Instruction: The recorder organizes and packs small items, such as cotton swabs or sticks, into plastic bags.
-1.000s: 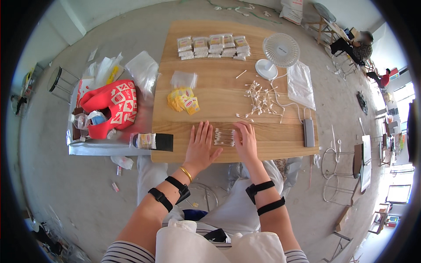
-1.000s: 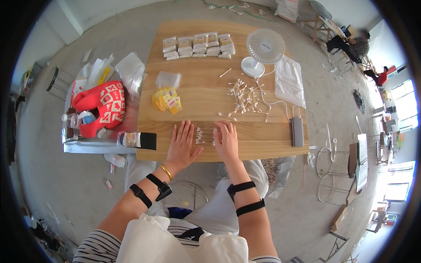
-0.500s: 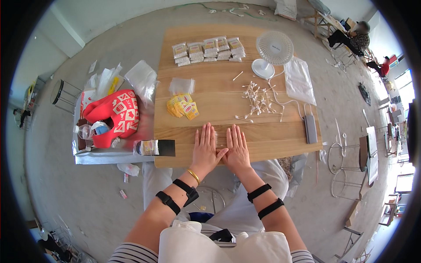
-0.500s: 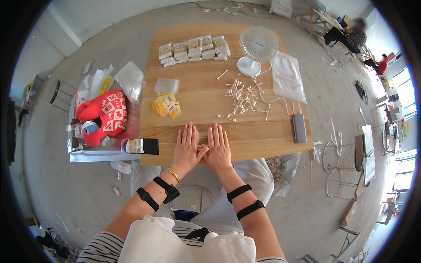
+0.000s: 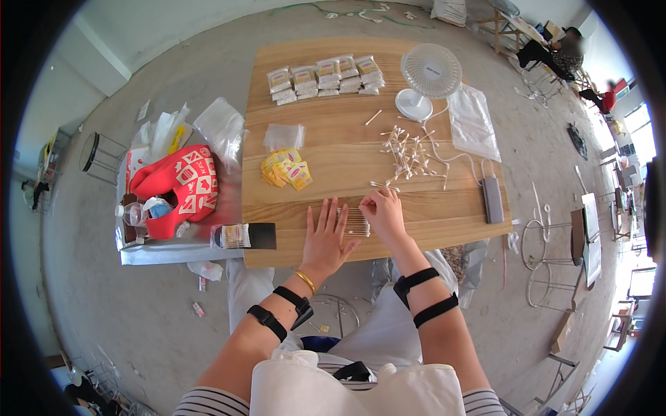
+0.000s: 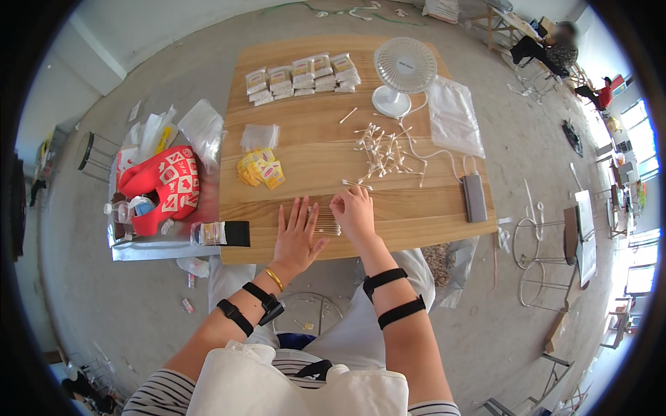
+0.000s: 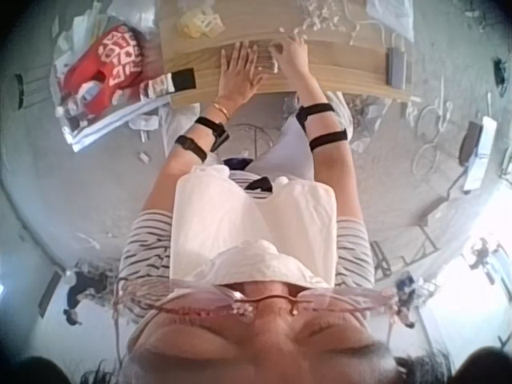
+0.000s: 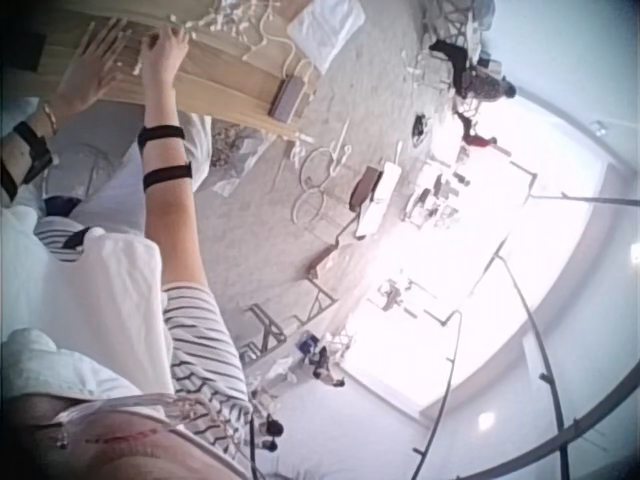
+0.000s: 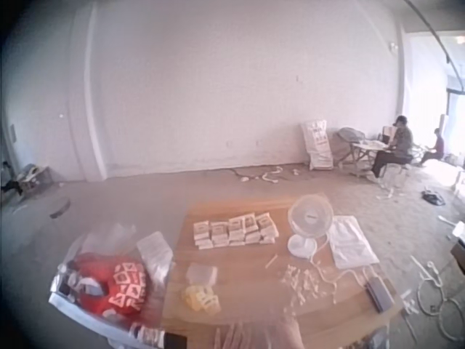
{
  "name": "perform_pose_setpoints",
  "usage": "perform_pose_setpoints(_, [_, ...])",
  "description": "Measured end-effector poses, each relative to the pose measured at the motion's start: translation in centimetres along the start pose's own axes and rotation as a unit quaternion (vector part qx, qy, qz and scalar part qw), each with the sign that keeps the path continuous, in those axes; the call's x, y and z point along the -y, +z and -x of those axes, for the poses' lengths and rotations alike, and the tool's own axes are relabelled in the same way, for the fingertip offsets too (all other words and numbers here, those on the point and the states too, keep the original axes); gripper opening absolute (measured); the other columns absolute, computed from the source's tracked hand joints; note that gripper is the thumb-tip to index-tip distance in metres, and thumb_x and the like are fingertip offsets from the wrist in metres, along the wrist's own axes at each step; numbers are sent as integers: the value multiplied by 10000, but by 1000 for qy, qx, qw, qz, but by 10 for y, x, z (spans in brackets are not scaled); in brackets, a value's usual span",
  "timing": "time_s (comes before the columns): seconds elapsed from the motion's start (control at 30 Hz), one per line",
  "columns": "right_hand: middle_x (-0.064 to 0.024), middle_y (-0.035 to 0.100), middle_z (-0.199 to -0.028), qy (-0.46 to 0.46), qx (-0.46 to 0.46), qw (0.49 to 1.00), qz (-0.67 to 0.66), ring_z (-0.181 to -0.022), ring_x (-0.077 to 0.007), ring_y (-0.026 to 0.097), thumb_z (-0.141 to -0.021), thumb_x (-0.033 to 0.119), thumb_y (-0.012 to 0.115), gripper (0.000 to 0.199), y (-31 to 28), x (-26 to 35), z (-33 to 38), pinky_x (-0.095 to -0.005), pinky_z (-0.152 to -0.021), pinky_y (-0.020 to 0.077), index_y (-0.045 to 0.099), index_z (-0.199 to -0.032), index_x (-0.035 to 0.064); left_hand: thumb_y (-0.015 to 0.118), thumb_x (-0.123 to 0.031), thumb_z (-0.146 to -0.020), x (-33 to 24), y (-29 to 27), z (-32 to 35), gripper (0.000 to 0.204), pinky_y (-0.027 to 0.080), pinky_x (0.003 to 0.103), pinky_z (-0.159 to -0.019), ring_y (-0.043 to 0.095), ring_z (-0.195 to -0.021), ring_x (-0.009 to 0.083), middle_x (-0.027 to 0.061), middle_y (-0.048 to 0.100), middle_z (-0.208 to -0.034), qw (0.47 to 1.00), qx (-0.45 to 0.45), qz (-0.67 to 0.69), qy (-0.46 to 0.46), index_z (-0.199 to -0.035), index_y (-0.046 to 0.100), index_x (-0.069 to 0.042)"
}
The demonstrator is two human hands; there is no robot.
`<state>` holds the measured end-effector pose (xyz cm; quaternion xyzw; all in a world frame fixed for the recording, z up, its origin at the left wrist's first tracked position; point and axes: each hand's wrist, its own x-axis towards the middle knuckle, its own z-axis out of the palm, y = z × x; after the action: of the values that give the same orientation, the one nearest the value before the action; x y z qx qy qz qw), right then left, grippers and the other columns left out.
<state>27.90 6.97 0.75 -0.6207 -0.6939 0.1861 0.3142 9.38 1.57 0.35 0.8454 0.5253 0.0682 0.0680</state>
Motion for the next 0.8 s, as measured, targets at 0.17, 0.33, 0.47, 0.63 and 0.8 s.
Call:
perform_pose_setpoints(0.17, [-85, 632, -916, 3, 58, 997, 40, -971, -318, 588, -795, 125, 706, 56, -8, -1, -12, -415, -856, 465, 668, -796, 84, 347, -608, -999, -1, -1, 0, 814, 66, 602, -1215, 119, -1537, 356, 200, 181, -1645, 1000, -4, 6, -2, -1587, 215, -60])
perform_pose_setpoints(0.33, [-95, 629, -943, 61, -128, 976, 164, -942, -312, 589, -843, 170, 689, 127, -42, -37, -7, -430, -818, 469, 621, -893, 75, 332, -617, -1000, 3, 1, 1, 817, 70, 601, -1216, 122, -1536, 358, 190, 179, -1648, 1000, -16, 11, 1, -1590, 210, -65])
perform_pose_setpoints(0.47, [-199, 514, -1340, -67, -6, 987, 145, -1248, -371, 482, -862, 252, 689, 568, -27, 3, 40, -473, -1052, 387, 503, -1344, 15, 322, -636, -997, 3, 2, 2, 830, 73, 604, -1216, 126, -1537, 354, 183, 189, -1648, 1000, -18, -6, 3, -1590, 215, -65])
perform_pose_setpoints(0.63, [-243, 187, -1629, -52, 102, 979, 170, -1528, -358, 167, -895, 423, 598, 896, 1, 25, 66, -481, -1250, 127, 199, -1560, -27, 328, -649, -991, 3, 4, 0, 855, 77, 600, -1218, 141, -1536, 351, 193, 204, -1642, 999, -31, -4, 10, -1579, 232, -36])
perform_pose_setpoints(0.8, [-245, 196, -1627, -53, 84, 983, 157, -1530, -357, 162, -908, 439, 572, 887, 6, 26, 66, -487, -1251, 118, 202, -1555, -42, 317, -663, -985, 10, 7, 1, 932, 90, 571, -1229, 145, -1533, 358, 232, 199, -1633, 997, -51, 13, -50, -1551, 202, 69])
